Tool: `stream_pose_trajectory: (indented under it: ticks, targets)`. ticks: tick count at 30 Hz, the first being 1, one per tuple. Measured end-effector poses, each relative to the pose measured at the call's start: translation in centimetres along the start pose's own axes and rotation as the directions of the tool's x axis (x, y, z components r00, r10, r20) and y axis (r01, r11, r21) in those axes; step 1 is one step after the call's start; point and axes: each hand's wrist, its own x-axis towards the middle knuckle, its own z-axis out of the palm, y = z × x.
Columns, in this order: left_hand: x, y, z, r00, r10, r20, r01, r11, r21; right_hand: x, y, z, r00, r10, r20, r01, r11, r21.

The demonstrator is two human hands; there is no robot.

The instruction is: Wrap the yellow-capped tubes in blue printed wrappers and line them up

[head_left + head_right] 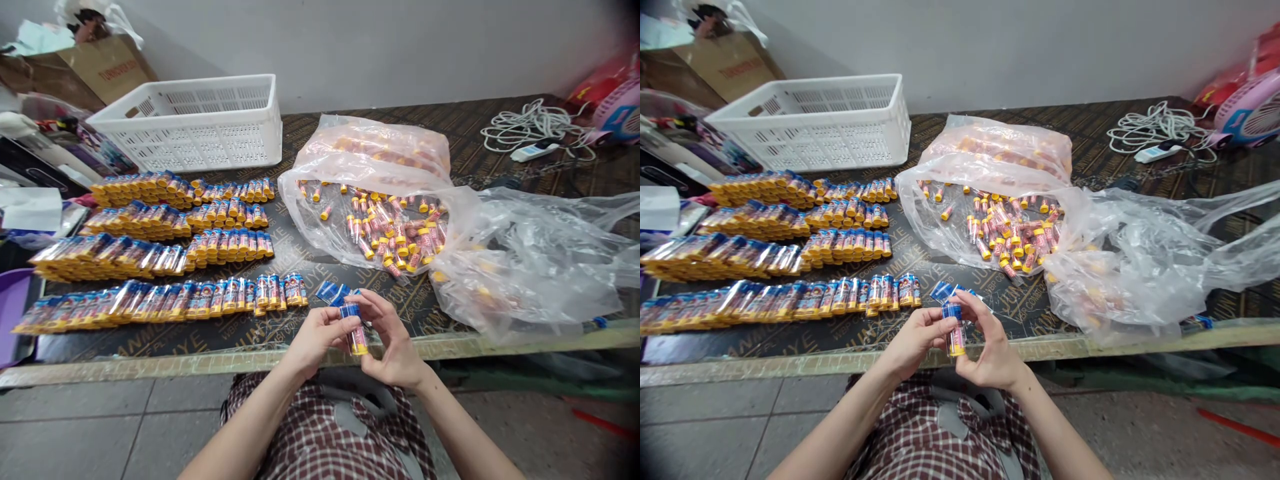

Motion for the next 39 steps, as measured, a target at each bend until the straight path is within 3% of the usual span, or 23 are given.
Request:
stream_pose_trajectory:
  ticks: [18, 21, 23, 25, 26, 27, 29, 32, 36, 39]
  targets:
    - [-0.1, -0.4, 0.3, 0.999, 0.007, -0.044, -0.008, 1.0, -0.021, 0.1, -0.2, 0.7, 1.0, -0.023, -0.019, 0.023, 0.999, 0.022]
    - [0.3, -0.1, -0.7, 0.991, 0.074, -0.112, -0.068, 0.996, 0.057, 1.0, 0.4, -0.4, 1.0, 0.0, 0.011, 0.002, 0.994, -0.106]
    - [0.4, 0.9, -2.4, 0.95, 0.196, -0.242, -0.138, 0.962, 0.236, 1.9, 1.8, -2.3, 0.998, 0.014, -0.063, -0.033, 0.947, -0.32]
    - [0.1, 2.6, -4.9, 0.843, 0.393, -0.367, -0.157, 0.833, 0.531, 2.8, 4.1, -4.7, 0.973, -0.009, -0.229, -0.127, 0.81, -0.572]
    - [-0.2, 3.5, -6.2, 0.774, 0.495, -0.394, -0.111, 0.72, 0.685, 3.0, 5.4, -5.9, 0.953, -0.02, -0.304, -0.197, 0.72, -0.665]
    - [-0.5, 4.5, -7.4, 0.713, 0.578, -0.396, -0.025, 0.586, 0.81, 3.1, 6.7, -7.0, 0.937, -0.007, -0.349, -0.267, 0.633, -0.727]
    - [-1.0, 6.0, -9.3, 0.657, 0.656, -0.37, 0.175, 0.345, 0.922, 2.9, 8.8, -8.6, 0.929, 0.045, -0.367, -0.334, 0.523, -0.784]
    - [-0.9, 6.8, -9.9, 0.69, 0.634, -0.348, 0.311, 0.174, 0.934, 2.4, 10.3, -9.0, 0.951, 0.114, -0.287, -0.304, 0.501, -0.81]
    - [0.7, 5.8, -8.6, 0.763, 0.57, -0.305, 0.314, 0.086, 0.946, 2.0, 9.7, -7.7, 0.951, 0.151, -0.27, -0.309, 0.535, -0.786]
    - [1.5, 5.5, -8.1, 0.775, 0.551, -0.309, 0.365, 0.01, 0.931, 1.8, 9.1, -7.2, 0.944, 0.188, -0.27, -0.329, 0.57, -0.753]
